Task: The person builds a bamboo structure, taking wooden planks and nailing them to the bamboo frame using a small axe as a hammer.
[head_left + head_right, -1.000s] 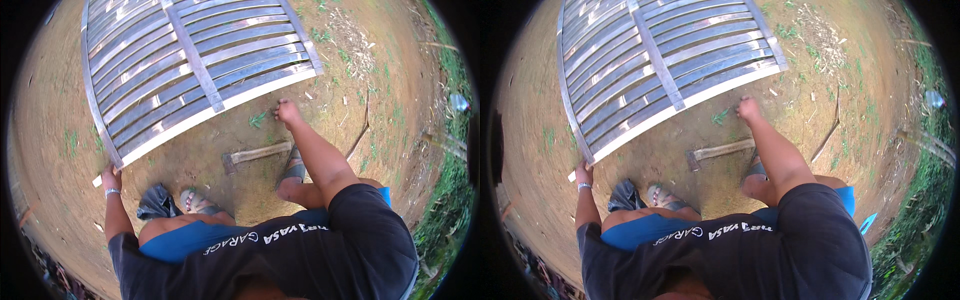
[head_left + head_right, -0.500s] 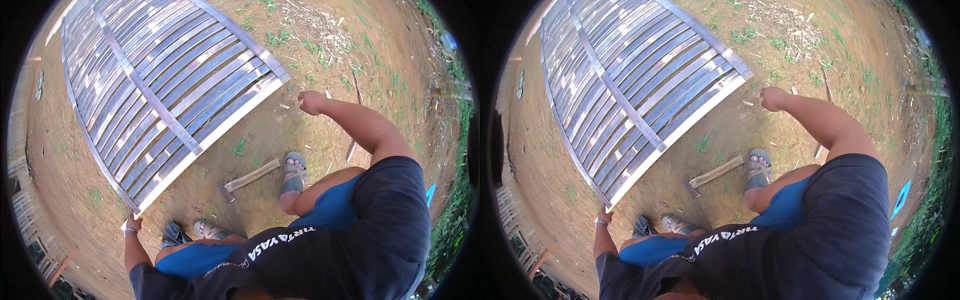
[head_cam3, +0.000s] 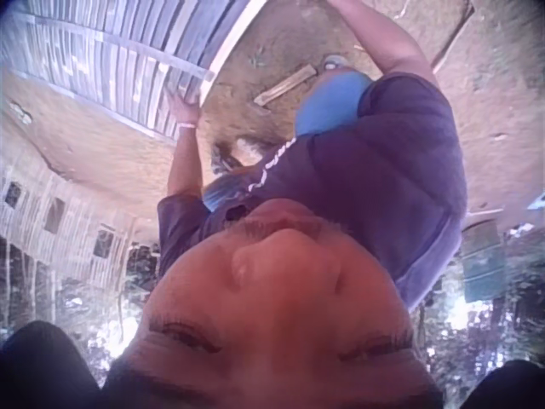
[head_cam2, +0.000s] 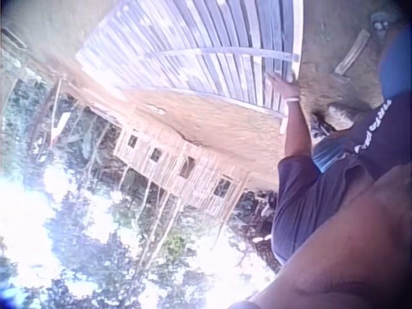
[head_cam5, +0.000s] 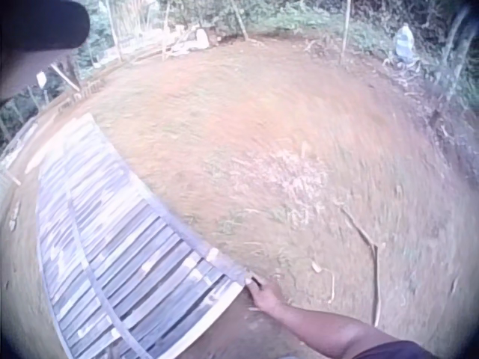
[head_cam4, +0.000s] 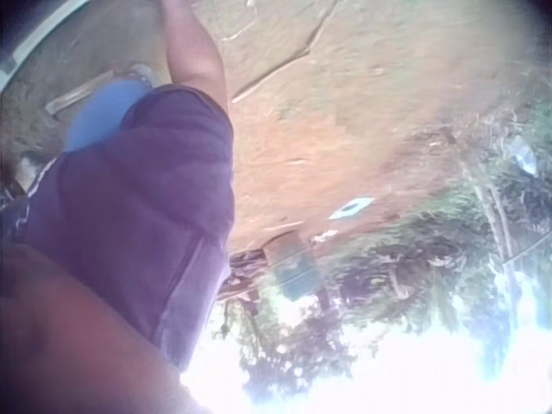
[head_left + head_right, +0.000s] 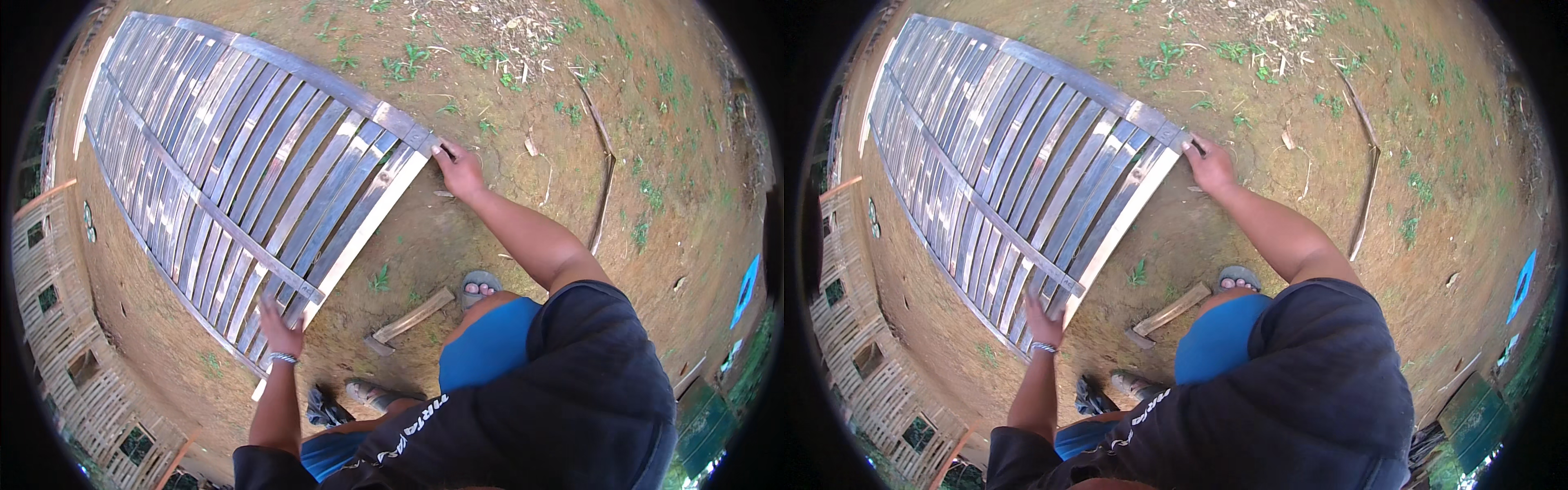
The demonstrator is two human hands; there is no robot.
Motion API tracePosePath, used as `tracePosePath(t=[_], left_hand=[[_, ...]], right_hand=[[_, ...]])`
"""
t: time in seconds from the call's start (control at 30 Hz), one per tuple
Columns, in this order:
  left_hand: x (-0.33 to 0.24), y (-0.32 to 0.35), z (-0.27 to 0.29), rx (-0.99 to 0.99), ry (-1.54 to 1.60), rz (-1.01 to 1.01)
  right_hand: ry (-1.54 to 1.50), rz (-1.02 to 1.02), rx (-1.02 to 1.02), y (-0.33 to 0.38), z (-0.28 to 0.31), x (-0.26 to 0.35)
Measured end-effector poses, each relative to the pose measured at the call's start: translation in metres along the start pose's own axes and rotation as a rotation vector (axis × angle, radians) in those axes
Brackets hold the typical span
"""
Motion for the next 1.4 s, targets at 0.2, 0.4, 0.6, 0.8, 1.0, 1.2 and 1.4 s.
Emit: tracePosePath(t=[0.2, 0.4, 0.6, 0.8, 1.0, 1.2, 1.4], left_hand=[[-0.161, -0.052, -0.040, 0.345, -0.187, -0.004], [-0.165, -0.056, -0.063, 0.570, -0.265, 0.065], [-0.162, -0.059, -0.067, 0.671, -0.281, 0.124], [-0.165, -0.063, -0.064, 0.730, -0.300, 0.126], [-0.159, -0.059, -0.068, 0.719, -0.319, 0.114], [-0.160, -0.060, -0.069, 0.720, -0.273, 0.120], [-0.163, -0.066, -0.048, 0.672, -0.186, 0.134]], right_hand=[[-0.068, -0.184, 0.151, 0.001, 0.016, 0.024], [-0.107, 0.005, 0.003, 0.000, 0.015, 0.023], [-0.134, -0.144, 0.135, -0.002, 0.011, 0.023], [-0.342, -0.126, 0.150, -0.018, -0.001, -0.001], [-0.540, -0.322, 0.135, -0.011, -0.005, 0.000], [-0.254, -0.149, 0.157, -0.022, 0.004, 0.002], [-0.162, -0.068, 0.248, -0.034, 0.007, 0.006]])
Point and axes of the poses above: each hand's wrist, its own y-axis away from the middle knuckle, its own z-axis out of the back of the hand, x = y × z, the point moved 7 cm from there along -y, towards the middle knuckle, and after that the axes turned 3 degrees about -z, right-handed, at the moved point
